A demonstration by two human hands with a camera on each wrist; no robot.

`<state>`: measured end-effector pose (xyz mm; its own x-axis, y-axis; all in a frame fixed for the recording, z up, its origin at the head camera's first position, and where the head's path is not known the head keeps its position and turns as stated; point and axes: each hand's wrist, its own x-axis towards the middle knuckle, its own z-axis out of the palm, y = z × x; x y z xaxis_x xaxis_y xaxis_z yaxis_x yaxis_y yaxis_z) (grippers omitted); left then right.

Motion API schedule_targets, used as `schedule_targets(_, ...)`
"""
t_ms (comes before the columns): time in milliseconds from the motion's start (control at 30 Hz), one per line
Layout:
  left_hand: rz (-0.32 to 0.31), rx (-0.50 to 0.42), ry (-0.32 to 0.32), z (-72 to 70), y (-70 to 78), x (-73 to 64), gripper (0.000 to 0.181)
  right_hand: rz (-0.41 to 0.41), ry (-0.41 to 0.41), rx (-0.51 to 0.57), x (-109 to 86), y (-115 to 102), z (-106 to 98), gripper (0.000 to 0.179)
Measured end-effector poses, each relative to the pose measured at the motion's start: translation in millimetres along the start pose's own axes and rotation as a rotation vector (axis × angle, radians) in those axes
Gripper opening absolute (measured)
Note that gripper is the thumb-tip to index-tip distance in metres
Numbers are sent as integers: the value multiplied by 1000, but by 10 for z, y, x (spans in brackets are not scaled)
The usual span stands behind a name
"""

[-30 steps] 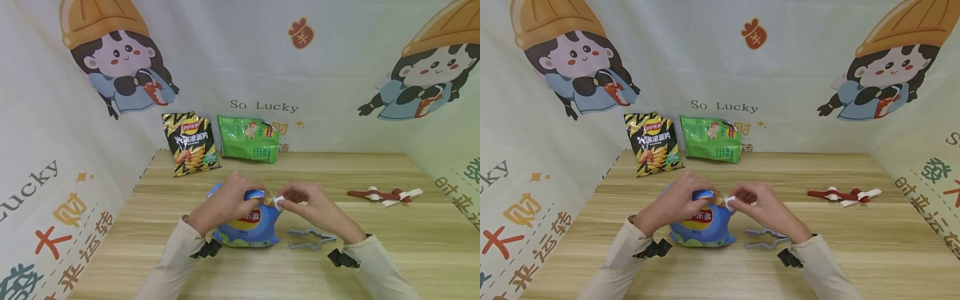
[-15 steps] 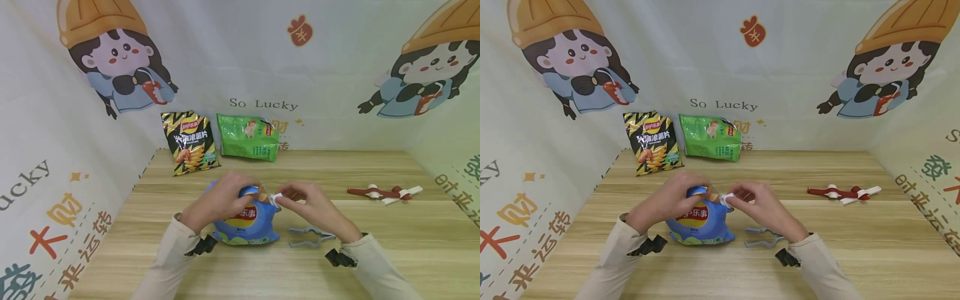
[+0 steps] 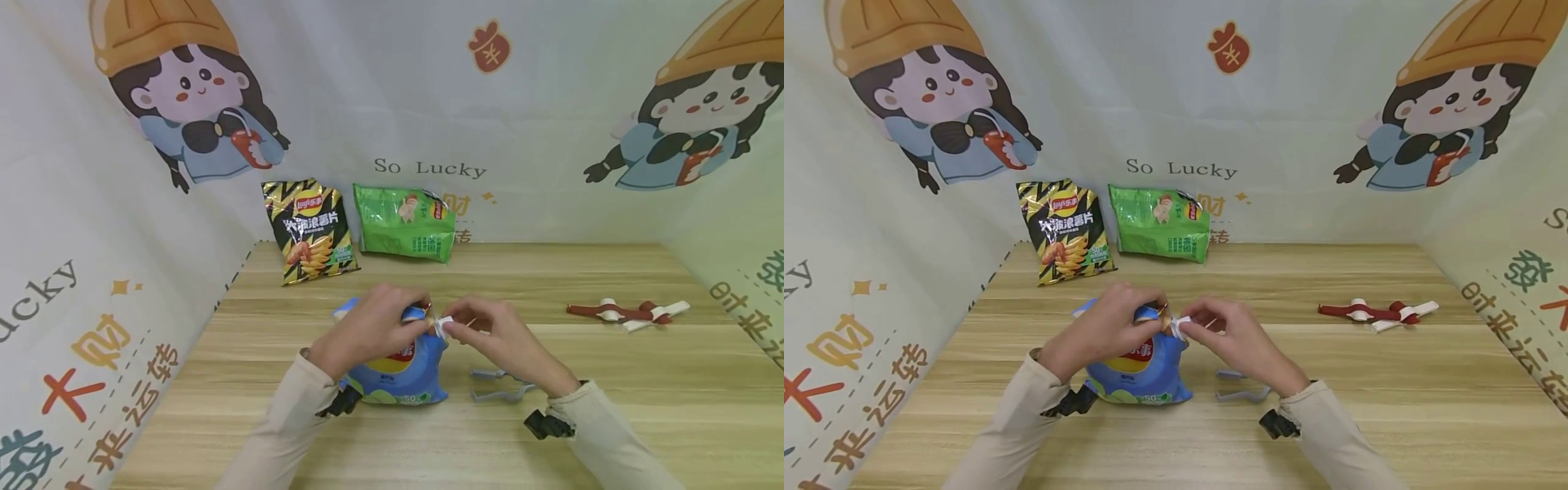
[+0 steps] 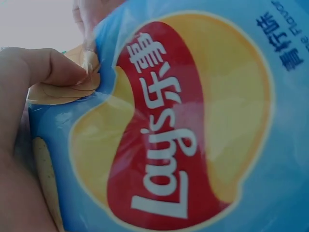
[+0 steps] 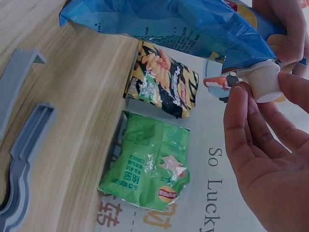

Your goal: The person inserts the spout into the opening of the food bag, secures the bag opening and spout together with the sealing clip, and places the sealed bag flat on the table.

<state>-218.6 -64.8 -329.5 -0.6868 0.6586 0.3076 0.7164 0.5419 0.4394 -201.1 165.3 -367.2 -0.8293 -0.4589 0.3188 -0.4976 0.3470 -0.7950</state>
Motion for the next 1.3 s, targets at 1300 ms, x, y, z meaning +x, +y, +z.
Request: schedule_targets(1300,49,-81,-64,-21,-5,-17,13,66,-49,214,-4,46,76,31)
